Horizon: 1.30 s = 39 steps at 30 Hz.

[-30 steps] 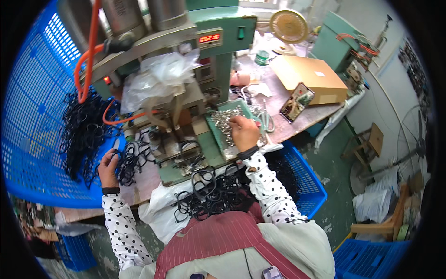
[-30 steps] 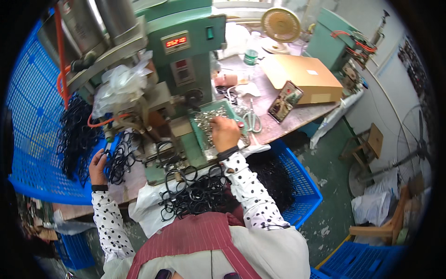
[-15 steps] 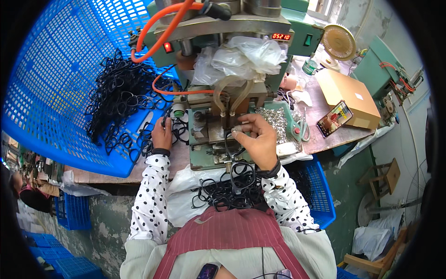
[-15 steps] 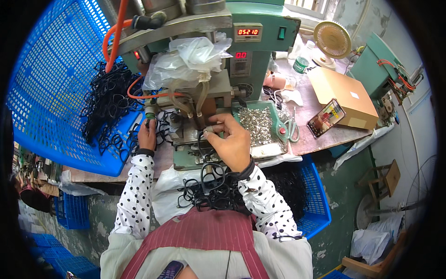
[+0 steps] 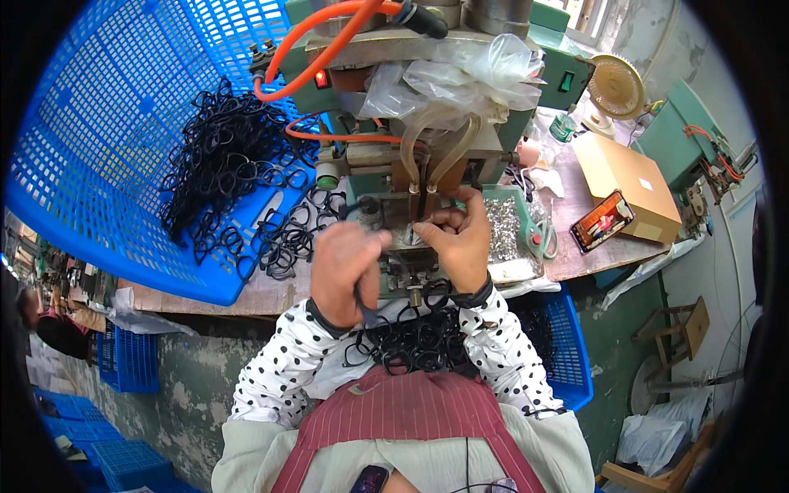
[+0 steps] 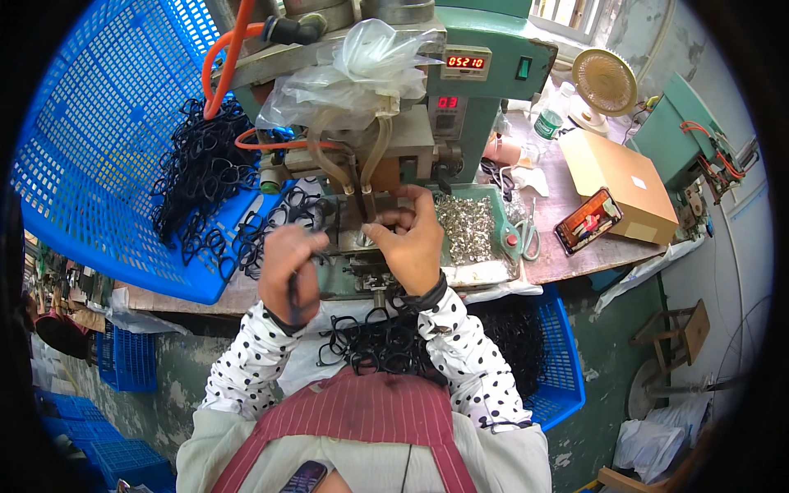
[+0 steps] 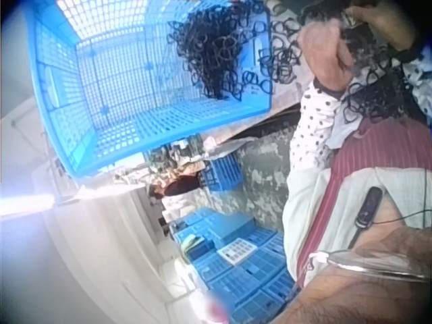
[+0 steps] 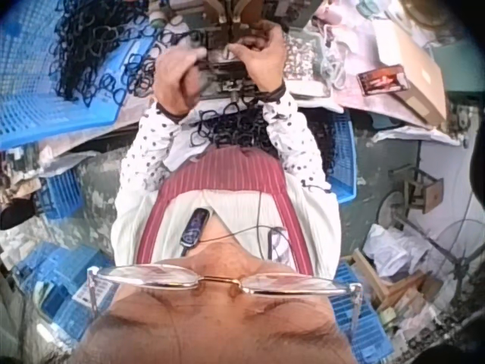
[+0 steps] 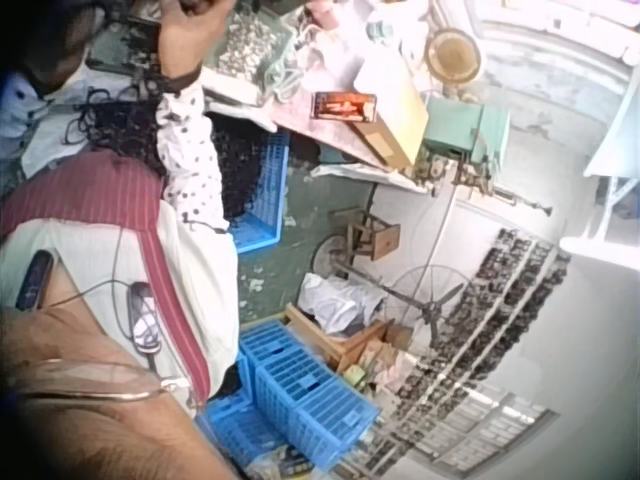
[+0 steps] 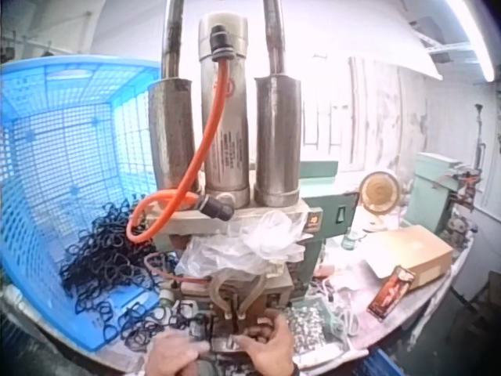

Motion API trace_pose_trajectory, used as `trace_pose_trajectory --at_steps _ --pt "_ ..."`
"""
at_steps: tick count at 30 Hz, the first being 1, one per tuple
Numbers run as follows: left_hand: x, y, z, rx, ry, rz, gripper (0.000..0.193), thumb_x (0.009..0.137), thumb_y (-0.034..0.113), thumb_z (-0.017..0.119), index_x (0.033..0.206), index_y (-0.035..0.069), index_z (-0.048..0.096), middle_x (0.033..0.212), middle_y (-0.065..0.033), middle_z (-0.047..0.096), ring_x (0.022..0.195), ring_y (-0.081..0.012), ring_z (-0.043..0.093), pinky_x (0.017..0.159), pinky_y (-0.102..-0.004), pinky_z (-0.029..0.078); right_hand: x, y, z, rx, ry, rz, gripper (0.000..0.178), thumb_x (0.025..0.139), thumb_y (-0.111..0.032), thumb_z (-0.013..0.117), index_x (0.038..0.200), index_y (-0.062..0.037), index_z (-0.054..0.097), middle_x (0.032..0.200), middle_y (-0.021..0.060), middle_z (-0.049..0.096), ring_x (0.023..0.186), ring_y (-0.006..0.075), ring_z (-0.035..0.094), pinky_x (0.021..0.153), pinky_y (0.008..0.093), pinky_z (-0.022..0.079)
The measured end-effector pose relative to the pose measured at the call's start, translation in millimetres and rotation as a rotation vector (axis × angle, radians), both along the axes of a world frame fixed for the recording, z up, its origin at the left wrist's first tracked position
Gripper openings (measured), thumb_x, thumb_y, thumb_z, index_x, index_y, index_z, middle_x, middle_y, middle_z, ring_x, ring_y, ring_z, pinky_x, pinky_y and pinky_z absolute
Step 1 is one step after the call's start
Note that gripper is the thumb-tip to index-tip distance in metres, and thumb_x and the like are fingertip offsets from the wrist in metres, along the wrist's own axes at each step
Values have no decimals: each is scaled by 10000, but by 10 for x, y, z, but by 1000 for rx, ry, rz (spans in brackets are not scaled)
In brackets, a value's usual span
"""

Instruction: The person assembles eyeglasses by inserting small metal components into black frames using a press machine. They repeatedly pick frames from a blue basket, place them in the machine, add components, and operate the press to secure the parts.

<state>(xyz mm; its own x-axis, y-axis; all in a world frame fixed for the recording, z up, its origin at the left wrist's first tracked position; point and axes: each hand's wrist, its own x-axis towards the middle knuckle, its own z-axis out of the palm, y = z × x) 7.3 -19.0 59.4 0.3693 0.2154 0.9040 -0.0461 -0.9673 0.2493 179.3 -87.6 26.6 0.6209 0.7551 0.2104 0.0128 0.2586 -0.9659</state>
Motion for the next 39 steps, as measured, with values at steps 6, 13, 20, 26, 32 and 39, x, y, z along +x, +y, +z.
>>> trace_pose_trajectory --at_steps 6,13,20,26,32,39 --pt "36 38 203 -610 -116 -68 259 943 48 514 1190 -3 574 1007 -154 662 977 -298 629 912 -380 469 -108 10 -33 76 59 -99 541 715 35 726 1182 16 453 823 128 680 727 107 626 653 228 490" --pt "202 -247 -321 99 244 -322 490 726 -23 640 1211 12 585 1174 -152 624 1055 -324 614 942 -470 490 160 -29 -88 11 -142 -126 491 742 -29 723 1188 -22 517 878 103 701 738 138 648 666 261 499" --pt "295 -168 -427 121 340 -368 479 733 -52 637 1206 3 582 1225 -163 606 1057 -313 621 941 -464 491 1328 -369 -913 -690 -715 -514 338 742 -238 764 1049 -157 650 915 38 701 882 269 620 768 402 463" --pt "289 -150 -453 110 344 -392 489 730 -49 625 1214 2 578 1241 -178 597 1073 -317 612 951 -475 482 1087 -260 -1054 -607 -1145 -531 241 698 -245 785 887 -125 698 1166 86 611 1139 336 485 892 515 364" --pt "271 -162 -488 94 350 -393 505 772 -19 608 1271 32 541 1272 -171 580 1129 -312 594 1012 -506 422 1135 -293 -1017 -284 -1101 -674 110 744 -181 756 843 -147 722 959 31 671 976 283 560 844 405 432" --pt "-212 306 -755 182 242 260 395 831 276 673 1185 122 588 1176 -98 583 1051 -288 545 976 -478 345 1111 -297 -1009 -201 -1066 -700 88 790 -142 725 877 -129 720 781 37 671 755 244 594 710 359 465"
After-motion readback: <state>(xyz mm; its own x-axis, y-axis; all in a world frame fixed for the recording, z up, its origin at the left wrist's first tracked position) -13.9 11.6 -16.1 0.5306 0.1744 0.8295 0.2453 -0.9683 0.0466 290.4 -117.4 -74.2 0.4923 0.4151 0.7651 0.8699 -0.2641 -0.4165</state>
